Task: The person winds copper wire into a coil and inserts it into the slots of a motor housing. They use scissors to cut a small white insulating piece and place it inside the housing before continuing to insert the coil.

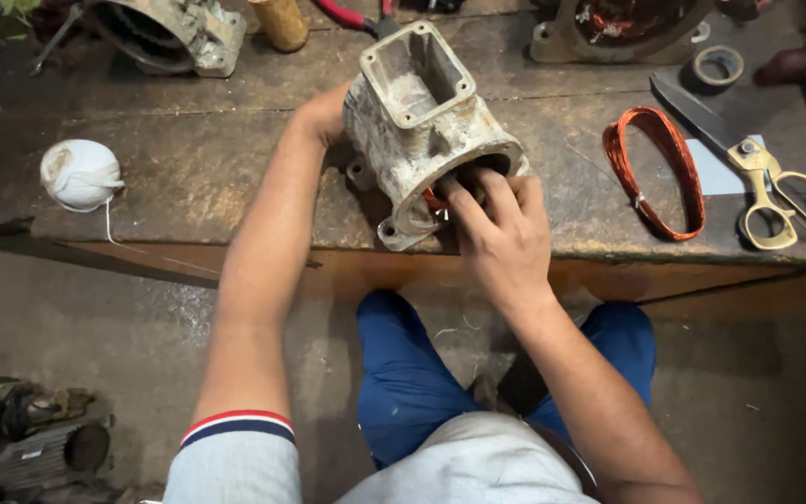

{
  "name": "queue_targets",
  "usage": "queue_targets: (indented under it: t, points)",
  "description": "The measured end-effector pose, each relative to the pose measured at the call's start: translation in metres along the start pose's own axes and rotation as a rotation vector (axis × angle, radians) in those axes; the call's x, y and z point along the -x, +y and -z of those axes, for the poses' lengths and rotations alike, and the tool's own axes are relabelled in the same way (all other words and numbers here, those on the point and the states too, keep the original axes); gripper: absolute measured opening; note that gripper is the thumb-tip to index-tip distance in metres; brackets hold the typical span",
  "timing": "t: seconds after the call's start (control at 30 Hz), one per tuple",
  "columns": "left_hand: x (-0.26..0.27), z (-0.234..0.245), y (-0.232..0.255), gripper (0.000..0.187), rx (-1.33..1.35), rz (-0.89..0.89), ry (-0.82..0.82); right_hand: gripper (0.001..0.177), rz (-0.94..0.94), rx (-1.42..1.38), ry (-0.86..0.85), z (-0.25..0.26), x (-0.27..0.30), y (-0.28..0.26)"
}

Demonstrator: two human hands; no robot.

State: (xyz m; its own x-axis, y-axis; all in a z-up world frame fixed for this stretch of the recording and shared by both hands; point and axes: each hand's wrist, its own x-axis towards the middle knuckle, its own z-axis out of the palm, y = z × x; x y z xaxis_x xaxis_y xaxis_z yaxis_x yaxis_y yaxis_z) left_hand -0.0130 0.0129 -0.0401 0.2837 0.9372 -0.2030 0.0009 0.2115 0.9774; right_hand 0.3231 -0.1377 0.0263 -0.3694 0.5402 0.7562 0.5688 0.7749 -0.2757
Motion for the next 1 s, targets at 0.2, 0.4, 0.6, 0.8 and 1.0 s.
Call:
queue_targets:
  t: [0.2,0.4,0.6,0.8,1.0]
  points:
    - [0.013,-0.011,0.015,0.044,-0.260,-0.106,-0.090,0.035,0.045,0.052,-0.002,-0.006,0.004,0.002]
    - [0.017,-0.010,0.017,0.044,-0.273,-0.106,-0.094,0.040,0.004,-0.023,-0.026,-0.001,0.002,0.002]
    - [0.005,-0.004,0.006,0.037,-0.052,-0.005,0.068,0.030,0.154,0.034,-0.046,0.018,-0.014,0.008]
    - [0.002,-0.009,0.002,0.039,0.093,-0.004,0.066,0.020,-0.034,-0.011,-0.154,0.026,-0.019,-0.001]
    - [0.010,-0.015,0.006,0.048,0.257,0.073,0.107,0.041,-0.125,0.012,-0.078,0.007,-0.020,-0.010]
